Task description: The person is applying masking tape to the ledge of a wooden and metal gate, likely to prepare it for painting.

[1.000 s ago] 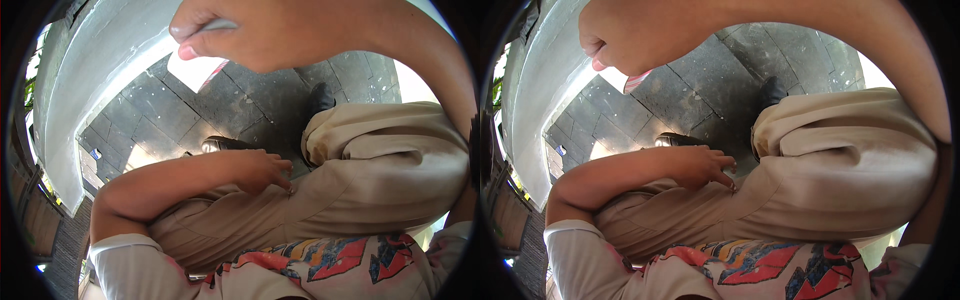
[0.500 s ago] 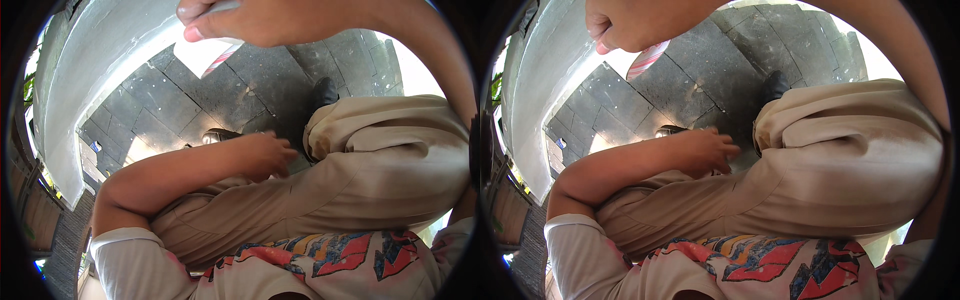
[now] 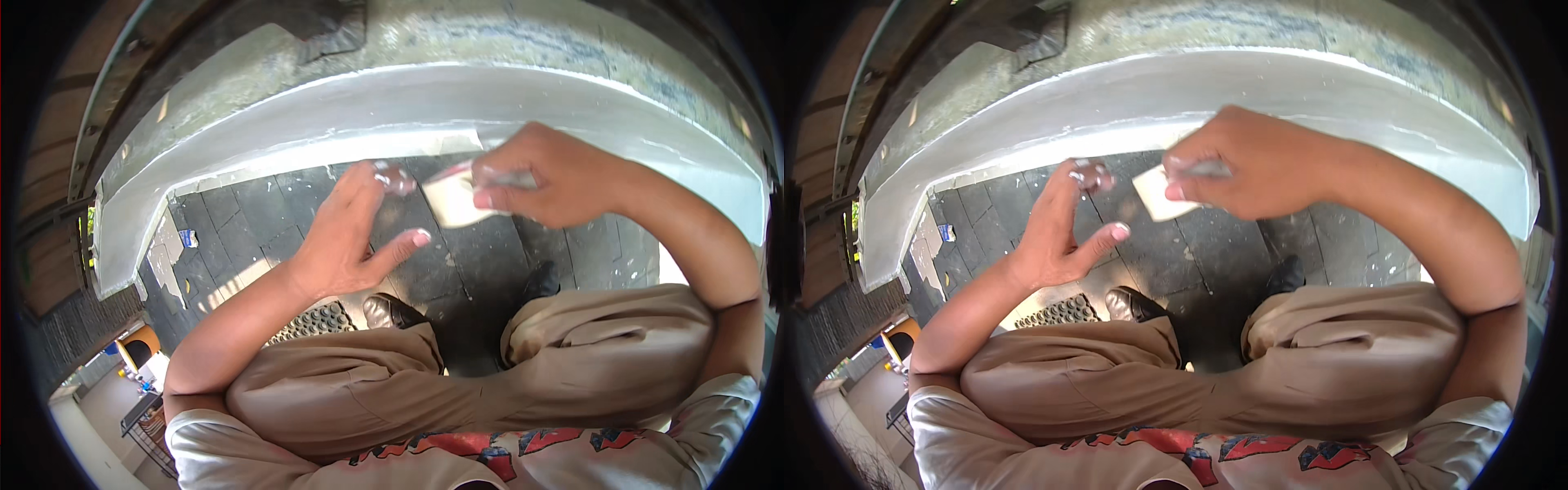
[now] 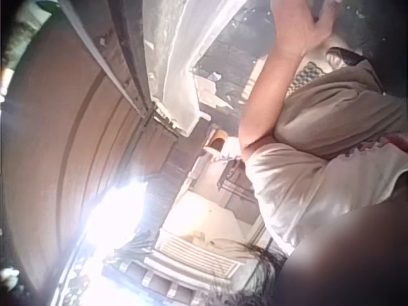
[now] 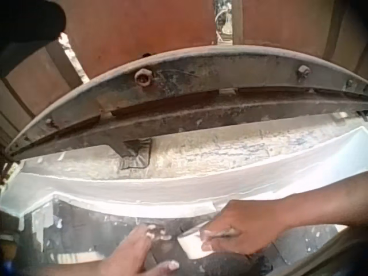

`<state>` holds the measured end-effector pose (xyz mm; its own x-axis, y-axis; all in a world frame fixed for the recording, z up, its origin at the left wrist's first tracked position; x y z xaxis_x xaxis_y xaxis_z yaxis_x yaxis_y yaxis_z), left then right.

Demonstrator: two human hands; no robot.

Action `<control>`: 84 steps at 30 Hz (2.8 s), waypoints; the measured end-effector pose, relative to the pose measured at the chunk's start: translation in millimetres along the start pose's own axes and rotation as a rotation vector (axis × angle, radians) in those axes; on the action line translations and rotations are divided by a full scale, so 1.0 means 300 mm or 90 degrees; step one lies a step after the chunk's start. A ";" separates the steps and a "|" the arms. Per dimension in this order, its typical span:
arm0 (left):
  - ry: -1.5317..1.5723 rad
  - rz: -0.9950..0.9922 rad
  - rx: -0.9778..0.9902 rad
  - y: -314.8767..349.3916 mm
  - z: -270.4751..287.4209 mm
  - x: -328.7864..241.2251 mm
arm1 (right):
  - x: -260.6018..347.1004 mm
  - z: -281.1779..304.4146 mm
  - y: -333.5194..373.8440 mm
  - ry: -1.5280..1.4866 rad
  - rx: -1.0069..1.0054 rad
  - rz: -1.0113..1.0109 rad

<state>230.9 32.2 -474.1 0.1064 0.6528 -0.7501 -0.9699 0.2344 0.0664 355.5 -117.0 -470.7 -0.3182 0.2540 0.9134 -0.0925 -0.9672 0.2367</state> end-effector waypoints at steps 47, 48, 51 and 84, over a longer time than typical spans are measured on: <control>-0.424 -0.147 0.049 0.141 -0.307 0.368 | 0.163 0.118 -0.044 0.098 -0.409 0.006; -0.452 -0.160 0.141 0.201 -0.347 0.436 | 0.177 0.110 -0.057 0.092 -0.408 0.008; -0.491 -0.175 0.243 0.267 -0.373 0.464 | 0.216 0.120 -0.079 0.191 -0.384 0.044; -0.170 -0.119 -0.435 -0.012 0.393 0.089 | 0.250 0.168 -0.214 0.343 -0.406 0.091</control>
<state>263.1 133.7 -417.0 0.2477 0.8189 -0.5177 -0.8414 -0.0832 -0.5340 385.1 -36.4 -400.6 -0.7581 0.2562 0.5997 -0.4808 -0.8409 -0.2485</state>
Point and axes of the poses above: each hand's wrist, its own y-axis away from the middle knuckle, its own z-axis out of the back of the hand, x = y × z, the point moved 6 cm from there along -y, towards the middle knuckle, and after that the axes turned 1 degree about z, right-handed, at the moved point
